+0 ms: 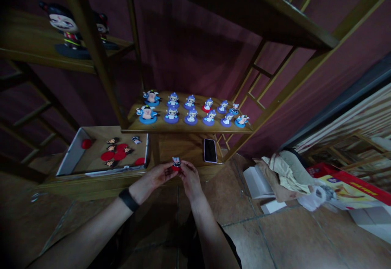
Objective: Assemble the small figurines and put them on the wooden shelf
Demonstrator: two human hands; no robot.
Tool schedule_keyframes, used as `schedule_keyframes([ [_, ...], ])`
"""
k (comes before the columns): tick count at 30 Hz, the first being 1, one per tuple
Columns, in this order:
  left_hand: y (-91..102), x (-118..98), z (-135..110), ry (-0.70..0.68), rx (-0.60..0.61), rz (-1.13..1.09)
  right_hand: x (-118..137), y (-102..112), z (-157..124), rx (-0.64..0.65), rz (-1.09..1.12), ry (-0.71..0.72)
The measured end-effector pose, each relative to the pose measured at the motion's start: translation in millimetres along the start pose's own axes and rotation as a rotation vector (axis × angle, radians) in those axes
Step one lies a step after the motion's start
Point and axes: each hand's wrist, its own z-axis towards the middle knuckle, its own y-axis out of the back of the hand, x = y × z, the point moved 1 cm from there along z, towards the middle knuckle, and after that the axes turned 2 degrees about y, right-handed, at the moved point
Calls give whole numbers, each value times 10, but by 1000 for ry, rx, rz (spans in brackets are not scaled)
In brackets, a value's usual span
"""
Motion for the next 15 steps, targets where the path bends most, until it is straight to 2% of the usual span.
schedule_keyframes([
  [7, -48, 25, -161, -181, 30, 105, -59, 35, 49, -8, 64, -55],
  [11, -94, 35, -226, -344, 16, 269, -80, 56, 65, 29, 114, -87],
  [15, -108, 45, -189, -458, 63, 445, -68, 59, 76, 89, 122, -86],
])
